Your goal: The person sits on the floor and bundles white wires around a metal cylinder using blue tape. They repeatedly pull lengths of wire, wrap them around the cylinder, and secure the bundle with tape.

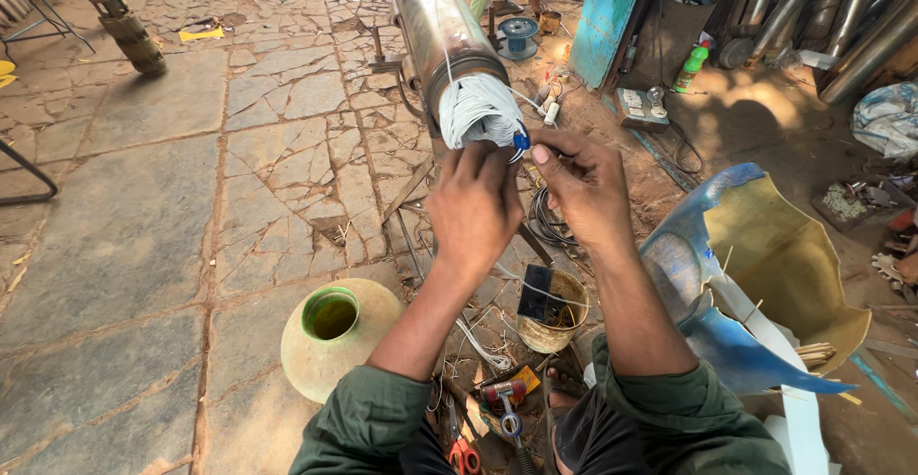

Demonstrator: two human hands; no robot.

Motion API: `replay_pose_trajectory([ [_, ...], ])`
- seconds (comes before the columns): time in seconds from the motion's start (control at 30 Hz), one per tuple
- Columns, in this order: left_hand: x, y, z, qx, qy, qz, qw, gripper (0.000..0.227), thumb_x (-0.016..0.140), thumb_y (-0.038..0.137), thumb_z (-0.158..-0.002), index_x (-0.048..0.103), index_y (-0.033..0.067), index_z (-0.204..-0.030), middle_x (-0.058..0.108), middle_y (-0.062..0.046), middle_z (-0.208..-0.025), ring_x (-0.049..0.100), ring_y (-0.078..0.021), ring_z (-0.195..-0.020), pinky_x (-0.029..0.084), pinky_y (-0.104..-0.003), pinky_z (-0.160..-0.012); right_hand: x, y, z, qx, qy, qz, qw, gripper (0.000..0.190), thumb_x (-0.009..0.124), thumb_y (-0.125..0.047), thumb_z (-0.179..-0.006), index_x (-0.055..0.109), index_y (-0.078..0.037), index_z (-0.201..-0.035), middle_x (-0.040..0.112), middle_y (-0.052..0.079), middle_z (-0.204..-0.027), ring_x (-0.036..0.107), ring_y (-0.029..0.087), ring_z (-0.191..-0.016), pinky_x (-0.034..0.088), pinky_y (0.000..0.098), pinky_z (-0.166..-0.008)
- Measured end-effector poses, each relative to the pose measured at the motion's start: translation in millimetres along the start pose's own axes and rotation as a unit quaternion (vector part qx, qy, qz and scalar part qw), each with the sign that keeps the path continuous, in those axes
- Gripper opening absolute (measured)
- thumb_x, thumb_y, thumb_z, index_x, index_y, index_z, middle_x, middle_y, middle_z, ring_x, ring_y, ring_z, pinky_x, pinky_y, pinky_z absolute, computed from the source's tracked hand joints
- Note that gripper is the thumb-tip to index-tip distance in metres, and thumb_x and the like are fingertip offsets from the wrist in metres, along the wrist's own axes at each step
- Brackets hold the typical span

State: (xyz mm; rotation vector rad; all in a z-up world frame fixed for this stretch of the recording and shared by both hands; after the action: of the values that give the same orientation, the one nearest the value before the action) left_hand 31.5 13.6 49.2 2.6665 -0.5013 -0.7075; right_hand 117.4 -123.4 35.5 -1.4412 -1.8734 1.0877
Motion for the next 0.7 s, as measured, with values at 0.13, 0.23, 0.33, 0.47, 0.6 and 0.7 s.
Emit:
replay_pose_trajectory([
  [0.13, -17.4, 0.8, -3.5, 0.032, 0.064, 0.103, 0.992, 0.011, 0.077, 0.007, -0.086, 0.076, 0.0064, -0.097, 0.074, -0.008, -0.103, 0.067, -0.0297, -0.097, 0.054, -0.041, -0.086, -2.3, -3.0, 1.6, -0.062, 0.045, -0.009, 0.997, 0.02, 0.074, -0.01, -0.098, 0.076, -0.006, -0.118, 0.07, 0.005, -0.089, 0.052, 0.003, -0.056, 0.038, 0.0175, -0.046],
  [0.23, -21.2, -2.1, -6.0, 0.043, 0.056, 0.122, 0.99, 0.013, 0.079, 0.006, -0.084, 0.076, 0.0049, -0.096, 0.073, -0.009, -0.102, 0.066, -0.0292, -0.095, 0.053, -0.041, -0.084, 7.0, -8.2, -2.6, -0.167, 0.033, 0.016, 0.985, 0.019, 0.075, -0.003, -0.098, 0.075, -0.003, -0.117, 0.071, 0.008, -0.104, 0.063, 0.008, -0.077, 0.05, 0.0197, -0.061],
  [0.33, -24.1, -6.8, -5.7, 0.037, 0.05, 0.129, 0.99, 0.013, 0.08, 0.006, -0.084, 0.077, 0.0055, -0.097, 0.074, -0.008, -0.1, 0.069, -0.0266, -0.092, 0.055, -0.039, -0.083, 20.7, -3.5, -5.6, -0.185, 0.015, -0.025, 0.982, 0.02, 0.074, 0.001, -0.097, 0.073, -0.003, -0.116, 0.073, 0.01, -0.114, 0.074, 0.014, -0.097, 0.064, 0.0235, -0.076],
  [0.47, -31.0, -6.4, -0.9, 0.05, 0.078, 0.078, 0.993, 0.015, 0.082, 0.004, -0.084, 0.079, 0.0065, -0.099, 0.075, -0.008, -0.098, 0.072, -0.0247, -0.088, 0.056, -0.037, -0.078, 27.1, -0.5, -11.1, -0.172, 0.007, -0.025, 0.985, 0.021, 0.074, -0.001, -0.094, 0.073, -0.004, -0.115, 0.074, 0.01, -0.112, 0.075, 0.013, -0.093, 0.065, 0.0217, -0.07],
  [0.6, -35.0, -0.6, 3.9, 0.057, 0.118, 0.035, 0.991, 0.017, 0.081, 0.0, -0.084, 0.078, 0.0055, -0.1, 0.076, -0.008, -0.1, 0.074, -0.0233, -0.088, 0.058, -0.035, -0.079, 29.2, -10.2, -9.5, -0.238, 0.001, 0.008, 0.971, 0.014, 0.076, -0.003, -0.101, 0.076, -0.004, -0.115, 0.075, 0.01, -0.111, 0.073, 0.015, -0.099, 0.061, 0.0239, -0.076],
  [0.7, -36.6, -2.2, 3.9, 0.033, 0.115, 0.052, 0.991, 0.016, 0.083, 0.002, -0.085, 0.079, 0.0053, -0.1, 0.077, -0.009, -0.098, 0.075, -0.0217, -0.087, 0.058, -0.033, -0.078, 31.2, -3.9, -13.6, -0.165, -0.024, -0.024, 0.986, 0.013, 0.074, -0.007, -0.098, 0.076, -0.003, -0.11, 0.074, 0.009, -0.107, 0.07, 0.011, -0.083, 0.056, 0.0206, -0.061],
])
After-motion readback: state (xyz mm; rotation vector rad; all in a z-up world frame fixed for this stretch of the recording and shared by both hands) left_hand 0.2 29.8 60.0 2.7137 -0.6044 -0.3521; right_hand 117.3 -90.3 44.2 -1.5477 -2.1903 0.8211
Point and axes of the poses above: each hand's wrist, its own z-axis away from the middle knuckle, its own x-axis out of the palm, y = z × x, the point moved 6 cm from there along -z, towards the middle knuckle
